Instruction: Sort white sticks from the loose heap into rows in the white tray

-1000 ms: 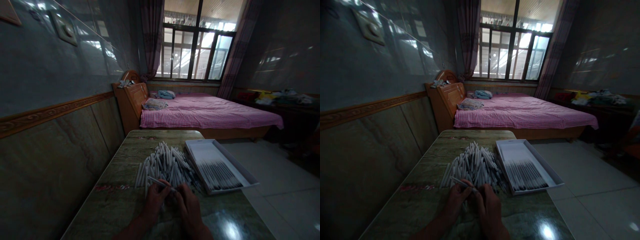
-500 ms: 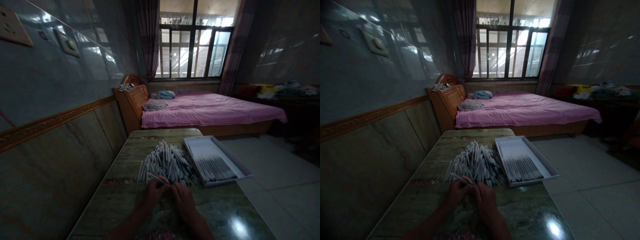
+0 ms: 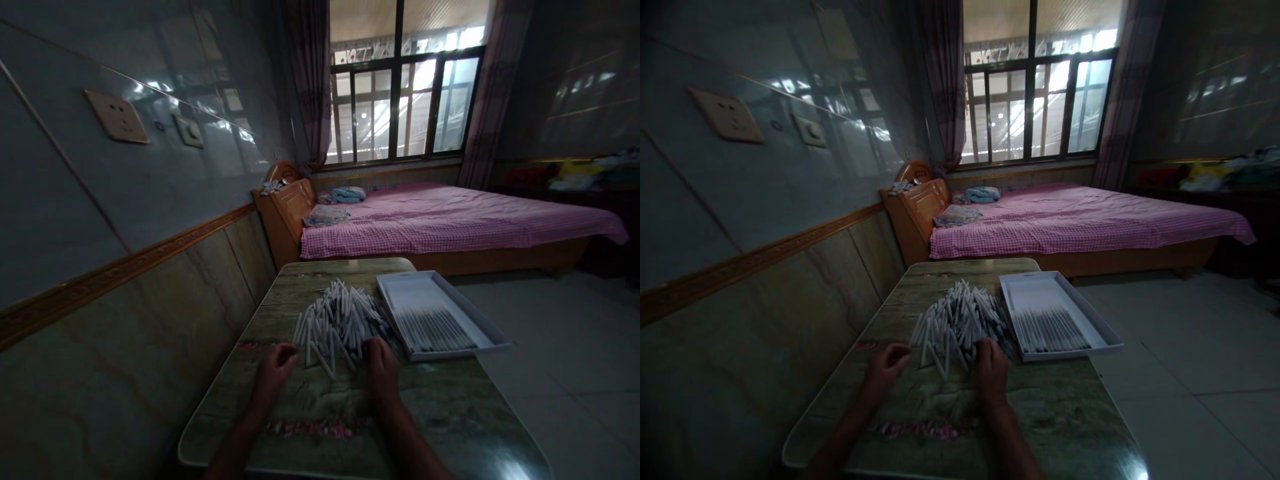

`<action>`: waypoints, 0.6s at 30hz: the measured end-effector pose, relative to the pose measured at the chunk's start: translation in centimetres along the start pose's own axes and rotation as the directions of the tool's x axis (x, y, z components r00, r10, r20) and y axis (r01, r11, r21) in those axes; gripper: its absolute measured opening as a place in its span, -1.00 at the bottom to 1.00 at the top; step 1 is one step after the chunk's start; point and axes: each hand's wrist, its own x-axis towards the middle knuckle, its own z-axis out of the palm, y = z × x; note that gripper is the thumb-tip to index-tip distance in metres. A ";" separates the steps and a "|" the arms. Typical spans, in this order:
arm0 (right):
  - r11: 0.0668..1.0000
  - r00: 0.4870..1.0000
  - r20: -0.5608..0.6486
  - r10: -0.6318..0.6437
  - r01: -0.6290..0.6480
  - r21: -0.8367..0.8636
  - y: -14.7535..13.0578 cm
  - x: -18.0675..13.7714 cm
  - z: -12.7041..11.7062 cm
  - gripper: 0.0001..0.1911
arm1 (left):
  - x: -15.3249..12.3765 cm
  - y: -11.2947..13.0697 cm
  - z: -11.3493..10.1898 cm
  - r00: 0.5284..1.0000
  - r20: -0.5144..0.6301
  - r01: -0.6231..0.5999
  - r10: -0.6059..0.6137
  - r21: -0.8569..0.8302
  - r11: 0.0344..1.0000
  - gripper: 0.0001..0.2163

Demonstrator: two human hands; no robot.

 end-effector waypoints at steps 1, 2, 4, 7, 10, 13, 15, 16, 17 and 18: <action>0.999 1.000 -0.012 0.029 -0.029 0.027 -0.3 0.2 -0.1 -0.40 | -0.6 -0.6 0.0 1.000 0.023 0.006 -0.007 0.049 0.999 -0.83; 0.997 0.998 -0.020 0.061 -0.059 0.052 -0.6 0.5 -0.2 -0.40 | -1.2 -1.1 0.1 0.999 0.040 0.020 -0.023 0.094 0.995 -0.85; 0.990 0.993 -0.011 0.114 -0.113 0.079 -1.3 0.9 -0.7 -0.39 | -2.1 -1.5 0.6 0.998 0.061 0.003 -0.015 0.196 0.981 -0.85; 0.991 0.992 0.048 0.121 -0.123 0.052 -1.5 1.0 -2.2 -0.43 | -2.1 -0.8 1.7 0.996 0.090 -0.059 0.026 0.388 0.920 -0.81; 0.996 0.995 0.062 0.083 -0.084 0.018 -0.6 0.3 -3.9 -0.48 | -1.1 0.8 2.8 0.990 0.137 -0.107 0.033 0.577 0.810 -0.79; 0.996 0.996 -0.004 0.085 -0.085 0.019 0.5 -0.7 -5.0 -0.48 | 0.0 2.3 4.3 0.985 0.170 -0.132 0.013 0.708 0.693 -0.77; 0.995 0.995 -0.033 0.094 -0.093 0.029 0.7 -1.0 -5.3 -0.48 | 0.5 2.9 5.2 0.986 0.169 -0.132 0.000 0.773 0.620 -0.73; 0.995 0.994 -0.031 0.101 -0.100 0.031 0.7 -1.0 -5.4 -0.47 | 0.7 3.0 5.6 0.986 0.165 -0.132 -0.002 0.797 0.589 -0.71; 0.994 0.994 -0.023 0.109 -0.108 0.031 0.7 -1.0 -5.4 -0.46 | 0.8 3.1 6.0 0.987 0.162 -0.130 -0.007 0.816 0.563 -0.70; 0.993 0.993 -0.014 0.116 -0.116 0.028 0.6 -0.9 -5.4 -0.46 | 0.8 3.2 6.3 0.986 0.165 -0.132 -0.011 0.827 0.546 -0.70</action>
